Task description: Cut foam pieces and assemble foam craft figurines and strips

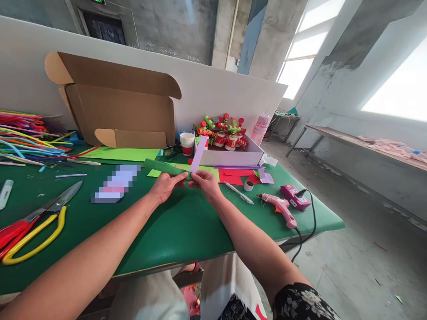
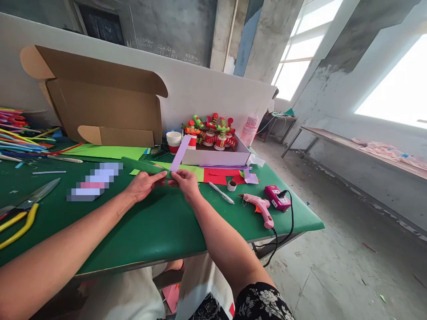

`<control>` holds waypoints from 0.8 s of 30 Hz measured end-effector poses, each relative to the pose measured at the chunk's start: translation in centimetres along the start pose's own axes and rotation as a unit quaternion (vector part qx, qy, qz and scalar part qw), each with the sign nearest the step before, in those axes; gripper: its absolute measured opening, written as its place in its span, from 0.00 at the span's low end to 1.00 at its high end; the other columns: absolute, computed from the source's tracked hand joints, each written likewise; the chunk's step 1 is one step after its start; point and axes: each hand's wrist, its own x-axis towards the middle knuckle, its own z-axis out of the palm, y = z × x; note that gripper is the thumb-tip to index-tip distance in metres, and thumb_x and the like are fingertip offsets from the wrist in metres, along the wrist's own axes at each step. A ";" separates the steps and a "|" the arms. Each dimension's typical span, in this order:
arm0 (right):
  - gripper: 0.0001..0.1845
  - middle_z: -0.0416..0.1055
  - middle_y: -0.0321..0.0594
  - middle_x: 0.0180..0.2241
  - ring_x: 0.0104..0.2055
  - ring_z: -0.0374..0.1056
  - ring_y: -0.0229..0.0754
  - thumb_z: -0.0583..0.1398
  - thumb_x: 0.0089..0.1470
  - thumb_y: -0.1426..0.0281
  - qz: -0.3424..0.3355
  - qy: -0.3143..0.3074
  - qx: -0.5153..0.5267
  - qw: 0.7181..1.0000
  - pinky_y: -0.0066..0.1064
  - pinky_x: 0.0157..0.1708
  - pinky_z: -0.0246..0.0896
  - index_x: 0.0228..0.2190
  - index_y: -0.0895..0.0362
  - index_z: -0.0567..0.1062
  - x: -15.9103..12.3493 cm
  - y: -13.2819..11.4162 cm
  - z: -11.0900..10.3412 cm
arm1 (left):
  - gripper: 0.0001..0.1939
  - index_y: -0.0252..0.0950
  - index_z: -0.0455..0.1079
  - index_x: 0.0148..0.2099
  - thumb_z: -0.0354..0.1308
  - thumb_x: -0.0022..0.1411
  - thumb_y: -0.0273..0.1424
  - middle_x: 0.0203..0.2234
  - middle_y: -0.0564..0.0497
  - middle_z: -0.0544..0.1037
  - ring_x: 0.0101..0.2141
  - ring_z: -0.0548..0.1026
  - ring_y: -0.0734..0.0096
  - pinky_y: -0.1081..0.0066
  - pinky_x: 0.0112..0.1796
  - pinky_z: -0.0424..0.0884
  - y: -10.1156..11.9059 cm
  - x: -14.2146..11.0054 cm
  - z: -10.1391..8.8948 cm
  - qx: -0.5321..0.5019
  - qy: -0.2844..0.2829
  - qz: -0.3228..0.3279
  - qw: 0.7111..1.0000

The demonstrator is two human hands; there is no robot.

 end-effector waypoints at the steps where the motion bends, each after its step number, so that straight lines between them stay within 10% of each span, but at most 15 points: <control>1: 0.21 0.73 0.32 0.21 0.22 0.71 0.35 0.73 0.37 0.56 0.000 -0.001 -0.007 1.000 0.30 0.30 0.72 0.25 0.57 0.74 0.0 0.0 0.0 | 0.24 0.35 0.71 0.29 0.74 0.35 0.45 0.23 0.55 0.74 0.23 0.70 0.73 0.68 0.28 0.70 -0.1 0.0 -0.1 0.007 -0.006 0.003 1.000; 24: 0.20 0.71 0.31 0.21 0.21 0.69 0.34 0.71 0.41 0.56 0.011 -0.020 -0.050 0.998 0.29 0.29 0.69 0.24 0.57 0.72 -0.2 0.1 0.6 | 0.23 0.37 0.68 0.23 0.72 0.36 0.49 0.21 0.56 0.70 0.25 0.69 0.72 0.71 0.26 0.67 -0.2 0.3 -0.4 0.079 0.044 0.033 0.995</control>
